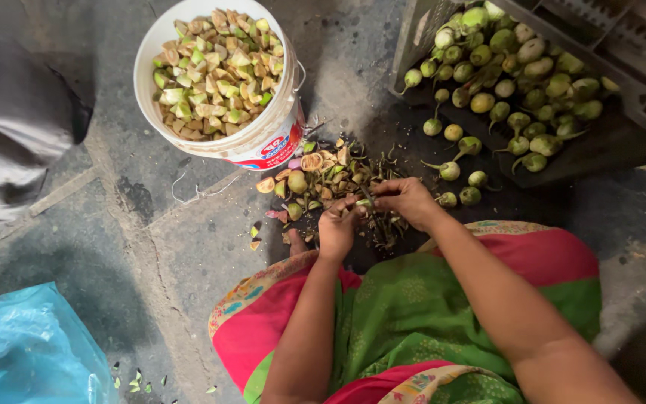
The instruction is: The person sits on the floor and uses a knife to cut small green vegetables into pieces. The cut pieces are placed into a white bucket, while the peels and scraps accumulate on the floor.
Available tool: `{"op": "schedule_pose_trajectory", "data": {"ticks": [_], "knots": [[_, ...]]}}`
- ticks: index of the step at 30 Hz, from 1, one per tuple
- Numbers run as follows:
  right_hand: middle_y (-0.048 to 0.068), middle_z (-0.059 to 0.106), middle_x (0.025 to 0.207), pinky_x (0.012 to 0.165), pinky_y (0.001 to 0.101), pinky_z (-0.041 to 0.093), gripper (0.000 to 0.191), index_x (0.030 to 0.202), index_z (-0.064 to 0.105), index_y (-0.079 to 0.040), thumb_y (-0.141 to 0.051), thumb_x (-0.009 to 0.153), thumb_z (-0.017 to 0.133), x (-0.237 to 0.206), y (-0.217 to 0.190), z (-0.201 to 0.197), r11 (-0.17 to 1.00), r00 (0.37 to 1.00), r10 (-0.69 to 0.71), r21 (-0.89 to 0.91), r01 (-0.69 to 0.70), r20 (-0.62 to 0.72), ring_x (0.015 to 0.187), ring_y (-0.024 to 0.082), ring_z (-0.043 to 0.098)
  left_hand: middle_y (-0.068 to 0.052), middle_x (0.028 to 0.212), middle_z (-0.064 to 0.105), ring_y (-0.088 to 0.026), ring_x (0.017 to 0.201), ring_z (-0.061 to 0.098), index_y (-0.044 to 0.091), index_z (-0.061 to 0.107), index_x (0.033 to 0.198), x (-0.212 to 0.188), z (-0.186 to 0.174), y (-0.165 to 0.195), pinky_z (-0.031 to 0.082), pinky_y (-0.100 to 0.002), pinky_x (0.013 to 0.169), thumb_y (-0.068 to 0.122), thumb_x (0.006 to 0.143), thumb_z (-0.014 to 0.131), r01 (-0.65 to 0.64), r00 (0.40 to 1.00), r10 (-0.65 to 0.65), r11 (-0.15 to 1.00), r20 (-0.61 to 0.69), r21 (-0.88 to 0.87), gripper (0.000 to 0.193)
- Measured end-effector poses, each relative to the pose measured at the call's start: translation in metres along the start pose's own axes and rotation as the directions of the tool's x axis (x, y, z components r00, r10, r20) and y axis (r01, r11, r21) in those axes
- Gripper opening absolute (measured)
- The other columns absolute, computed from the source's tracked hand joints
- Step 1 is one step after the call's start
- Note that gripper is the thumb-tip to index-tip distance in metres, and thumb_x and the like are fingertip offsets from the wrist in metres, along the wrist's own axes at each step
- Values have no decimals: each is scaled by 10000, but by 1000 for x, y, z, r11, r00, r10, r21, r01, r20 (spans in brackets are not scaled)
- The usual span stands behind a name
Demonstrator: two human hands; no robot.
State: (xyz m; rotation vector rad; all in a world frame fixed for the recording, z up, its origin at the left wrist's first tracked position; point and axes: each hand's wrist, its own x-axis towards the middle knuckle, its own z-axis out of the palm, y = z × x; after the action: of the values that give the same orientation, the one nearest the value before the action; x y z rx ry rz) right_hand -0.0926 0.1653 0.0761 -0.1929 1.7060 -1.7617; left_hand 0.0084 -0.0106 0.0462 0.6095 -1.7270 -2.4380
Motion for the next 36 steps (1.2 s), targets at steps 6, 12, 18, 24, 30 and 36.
{"op": "schedule_pose_trajectory", "data": {"ticks": [6,12,18,24,30,36], "knots": [[41,781,951,752,252,580,254,1111,770,7,-8,858,754,17,28,-2,999,999,35,-7,-35,-41,816,103,704,-101,853,732,-135,681,684,-75,711,1132,17,-8,-33,604,-274,609,68,930,727,143,986,-143,990,-81,-5,248],[63,752,956,688,284,582,185,1056,785,23,-1,876,745,32,55,1,999,995,42,1,-42,-88,795,132,700,-130,792,718,-187,619,677,-105,703,1093,28,-8,-53,548,-302,528,61,910,723,215,972,-197,965,-130,147,248],[114,745,1012,758,335,609,218,1124,704,35,42,909,668,15,31,-1,937,966,259,234,-258,27,849,194,728,-104,878,757,-158,734,737,-89,695,1121,7,-3,-32,620,-289,649,68,949,699,167,986,-166,985,-28,45,232],[102,730,1064,864,377,640,298,1176,654,6,39,882,689,-11,-13,11,928,985,112,340,-151,132,945,206,750,-60,868,753,-109,687,675,-48,728,1148,2,4,0,555,-255,611,45,932,713,57,998,-56,998,37,-16,236],[94,759,1015,835,326,605,259,1129,721,30,-22,880,768,-10,-18,9,993,998,-6,122,-2,66,902,160,725,-25,804,718,-89,610,603,-27,779,1107,4,6,-2,491,-241,534,45,905,784,-3,1000,3,994,-4,-108,214],[68,767,997,800,276,591,266,1128,740,26,-71,884,783,11,18,1,997,1000,-4,80,2,23,872,111,712,-32,822,744,-92,634,641,-33,768,1064,17,1,-26,533,-245,566,39,891,768,71,993,-84,986,-81,-153,188]]}}
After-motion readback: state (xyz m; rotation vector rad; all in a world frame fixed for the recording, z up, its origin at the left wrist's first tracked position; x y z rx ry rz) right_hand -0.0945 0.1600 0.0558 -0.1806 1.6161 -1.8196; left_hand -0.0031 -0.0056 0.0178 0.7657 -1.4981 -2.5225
